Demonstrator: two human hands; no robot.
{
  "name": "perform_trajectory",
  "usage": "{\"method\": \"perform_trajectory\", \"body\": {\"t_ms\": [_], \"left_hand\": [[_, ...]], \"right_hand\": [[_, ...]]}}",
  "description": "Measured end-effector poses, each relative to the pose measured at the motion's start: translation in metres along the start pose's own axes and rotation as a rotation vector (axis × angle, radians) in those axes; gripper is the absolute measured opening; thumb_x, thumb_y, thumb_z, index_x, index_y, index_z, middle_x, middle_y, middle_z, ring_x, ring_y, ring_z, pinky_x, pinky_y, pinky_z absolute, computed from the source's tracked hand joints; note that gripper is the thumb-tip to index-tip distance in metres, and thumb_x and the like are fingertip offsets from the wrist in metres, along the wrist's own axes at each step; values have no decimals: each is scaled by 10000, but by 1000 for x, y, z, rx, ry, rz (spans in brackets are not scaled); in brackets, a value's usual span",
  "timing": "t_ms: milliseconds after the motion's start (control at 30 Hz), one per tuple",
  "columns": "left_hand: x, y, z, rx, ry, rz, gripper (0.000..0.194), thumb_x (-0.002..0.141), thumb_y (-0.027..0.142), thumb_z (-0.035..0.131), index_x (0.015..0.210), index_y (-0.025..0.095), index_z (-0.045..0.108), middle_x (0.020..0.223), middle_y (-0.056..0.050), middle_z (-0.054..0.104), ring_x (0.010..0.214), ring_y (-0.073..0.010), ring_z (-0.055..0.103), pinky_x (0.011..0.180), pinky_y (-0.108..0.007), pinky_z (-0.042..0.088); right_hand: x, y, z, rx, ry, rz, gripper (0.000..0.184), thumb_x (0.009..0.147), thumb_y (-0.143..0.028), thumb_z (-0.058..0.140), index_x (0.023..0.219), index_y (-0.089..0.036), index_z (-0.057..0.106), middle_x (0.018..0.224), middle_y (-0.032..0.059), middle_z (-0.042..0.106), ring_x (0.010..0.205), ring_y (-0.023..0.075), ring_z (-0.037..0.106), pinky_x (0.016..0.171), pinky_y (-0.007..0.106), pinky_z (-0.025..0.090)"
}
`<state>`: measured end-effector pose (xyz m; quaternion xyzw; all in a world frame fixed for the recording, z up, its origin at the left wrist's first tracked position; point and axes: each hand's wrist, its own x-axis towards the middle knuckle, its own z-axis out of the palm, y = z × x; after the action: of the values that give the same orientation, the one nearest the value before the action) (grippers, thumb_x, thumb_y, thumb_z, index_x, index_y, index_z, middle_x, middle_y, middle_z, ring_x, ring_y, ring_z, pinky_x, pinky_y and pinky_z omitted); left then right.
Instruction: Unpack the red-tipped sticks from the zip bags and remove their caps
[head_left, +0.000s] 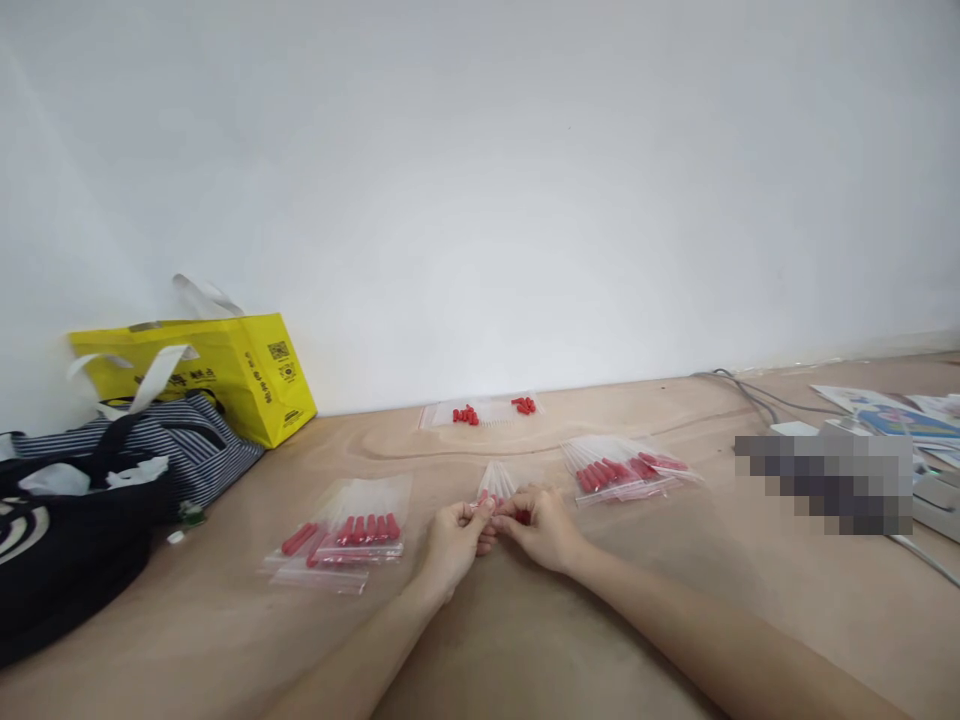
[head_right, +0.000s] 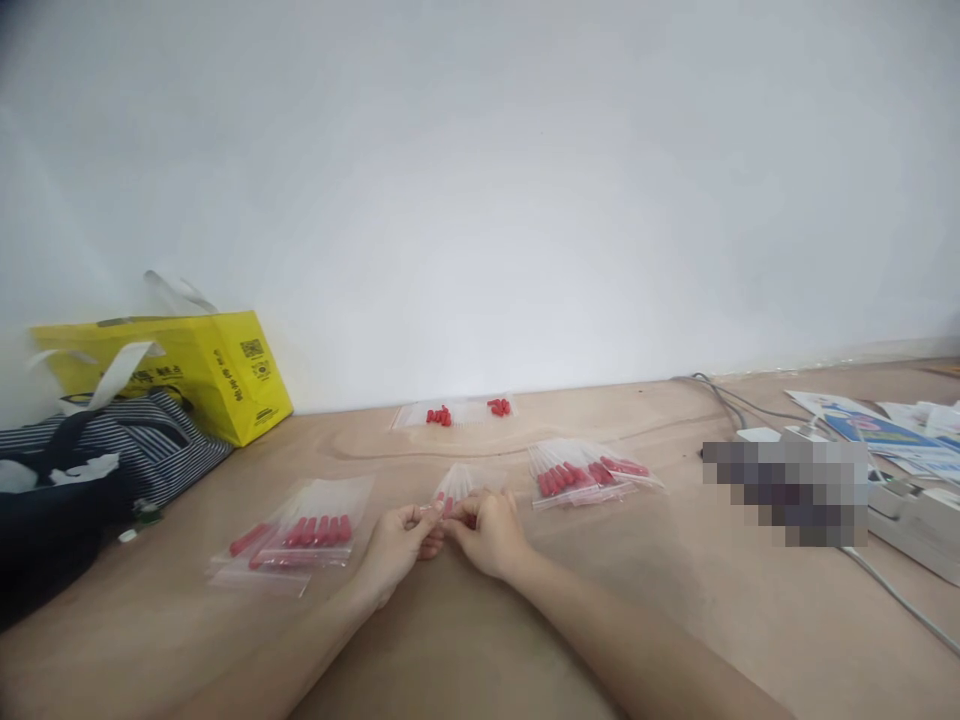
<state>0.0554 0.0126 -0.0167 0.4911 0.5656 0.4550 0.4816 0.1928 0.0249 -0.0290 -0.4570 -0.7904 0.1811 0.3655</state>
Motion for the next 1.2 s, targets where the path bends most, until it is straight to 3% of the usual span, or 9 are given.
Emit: {"method": "perform_trajectory", "body": {"t_ms": [233,433,633,867,967,1033,1100,1167,1200], "left_hand": [[3,-4,-4,-43,-78,11,360,537,444,711,548,131,532,486,22,567,451,-86,527,478,-198,435],[4,-5,-4,-52,-110,11,342,492,404,743,570,127,558,524,26,587,519,-86,547,542,-197,452],[6,-5,-2,-42,-125,-1,396,447,438,753,541,132,521,523,32,572,520,-92,561,581,-229,475],[1,-8,4,96,-154,32,389,527,452,689,498,154,441,474,45,528,441,-82,515,491,-214,428],[-5,-6,-1,187,-141,55,385,571,482,636,501,170,422,479,35,525,456,-107,516,492,-237,422],[-9,-1,-9,386,-68,150,386,600,521,598,535,172,446,508,23,526,515,-142,533,533,-273,427],[-11,5,-20,701,23,337,409,603,560,582,675,161,523,646,-19,581,658,-199,565,626,-333,440],[-10,11,-29,985,-2,576,594,566,608,594,943,152,541,948,-95,602,907,-273,541,796,-425,405],[-8,13,-33,1068,-82,678,716,555,629,595,1082,154,497,1117,-127,543,1042,-303,476,889,-467,342]], "right_hand": [[4,9,4,18,-32,64,283,800,-245,464,563,-152,586,526,-26,543,495,82,435,497,199,301],[-2,-2,-1,-109,8,64,175,778,-201,499,628,-171,585,699,0,620,697,126,504,686,271,267],[-6,-11,3,-190,47,114,173,783,-178,473,638,-171,566,669,-11,606,675,116,488,695,287,199],[-1,-9,3,-268,146,184,190,803,-181,451,663,-169,578,674,4,618,669,127,496,677,290,190],[-1,-6,0,-241,113,132,176,807,-215,478,678,-188,593,719,-6,635,723,131,509,684,286,198],[-2,-3,-3,-201,71,55,175,816,-233,483,697,-203,607,759,-9,645,765,135,512,694,285,207],[-5,0,-7,-158,21,-43,171,826,-216,471,738,-213,618,795,-4,648,796,138,508,700,284,219],[-9,6,-13,-144,-22,-153,161,815,-174,468,782,-218,619,815,-2,643,808,140,498,701,281,229],[-10,8,-16,-152,-40,-212,164,802,-148,468,799,-219,615,815,-2,640,807,141,493,701,281,233]]}}
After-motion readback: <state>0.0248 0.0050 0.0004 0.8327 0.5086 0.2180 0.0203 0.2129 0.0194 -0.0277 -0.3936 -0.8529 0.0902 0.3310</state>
